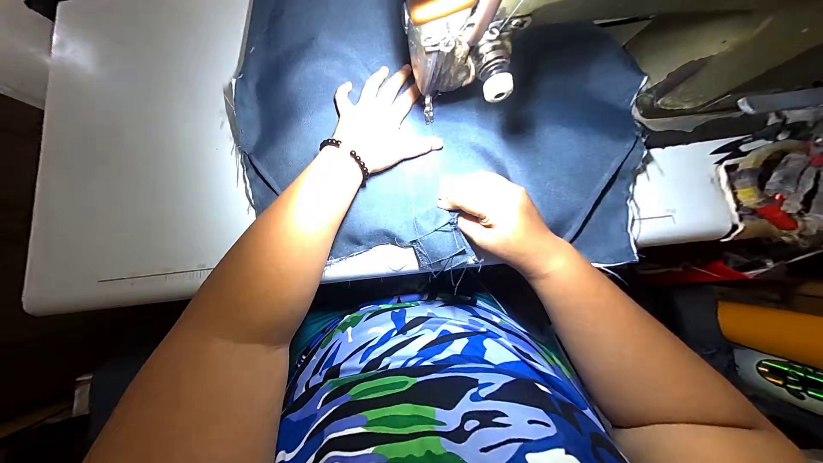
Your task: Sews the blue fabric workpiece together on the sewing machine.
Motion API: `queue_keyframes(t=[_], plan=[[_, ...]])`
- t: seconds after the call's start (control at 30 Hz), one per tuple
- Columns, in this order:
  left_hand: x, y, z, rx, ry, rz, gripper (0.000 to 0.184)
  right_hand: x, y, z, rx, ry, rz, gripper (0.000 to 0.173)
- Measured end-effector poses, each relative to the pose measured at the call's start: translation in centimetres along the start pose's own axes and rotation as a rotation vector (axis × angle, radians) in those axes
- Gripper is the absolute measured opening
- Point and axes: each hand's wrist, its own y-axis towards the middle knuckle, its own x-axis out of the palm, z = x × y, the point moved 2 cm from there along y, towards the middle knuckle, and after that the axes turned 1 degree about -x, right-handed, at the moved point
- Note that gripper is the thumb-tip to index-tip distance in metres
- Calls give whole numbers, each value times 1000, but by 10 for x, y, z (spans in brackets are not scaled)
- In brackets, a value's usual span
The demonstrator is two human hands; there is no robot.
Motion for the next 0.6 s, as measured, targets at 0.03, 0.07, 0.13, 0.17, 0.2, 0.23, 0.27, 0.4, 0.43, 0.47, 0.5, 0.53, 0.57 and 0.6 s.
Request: queue_keyframes(t=[0.03,0.07,0.13,0.17,0.2,0.23,0.27,0.4,0.43,0.47,0.5,0.53,0.57,0.6], plan=[[1,0,0,0,-2,8,100,0,0,0,1,1,-1,23],[1,0,0,1,-3,8,100,0,-1,0,3,4,-5,24],[2,-1,-1,9,10,4,97,1,0,0,9,9,-14,24],[2,-1,-2,17,15,8,94,1,0,0,8,11,-13,24],[2,-1,-2,22,16,13,93,1,0,0,5,12,-9,24],[2,-1,-2,26,16,11,93,1,0,0,-1,11,-4,24],[2,-1,-2,24,12,11,92,1,-1,0,-5,7,-6,24],[0,-2,0,17,6,7,90,-17,1,-7,-10,-62,-251,29],[-1,-1,-1,15,6,1,91,-32,2,-9,-14,-82,-370,32],[-1,-1,-1,10,5,-2,90,-52,3,-12,-22,-83,-428,35],[0,0,-1,9,4,-4,90,-76,5,-15,-27,-61,-399,36],[0,0,-2,9,3,-3,90,-106,8,-15,-29,-30,-325,33],[1,0,-2,9,4,-4,91,-139,9,-12,-31,24,-229,28],[1,0,-2,7,2,-9,91,-174,10,-7,-29,88,-120,24]])
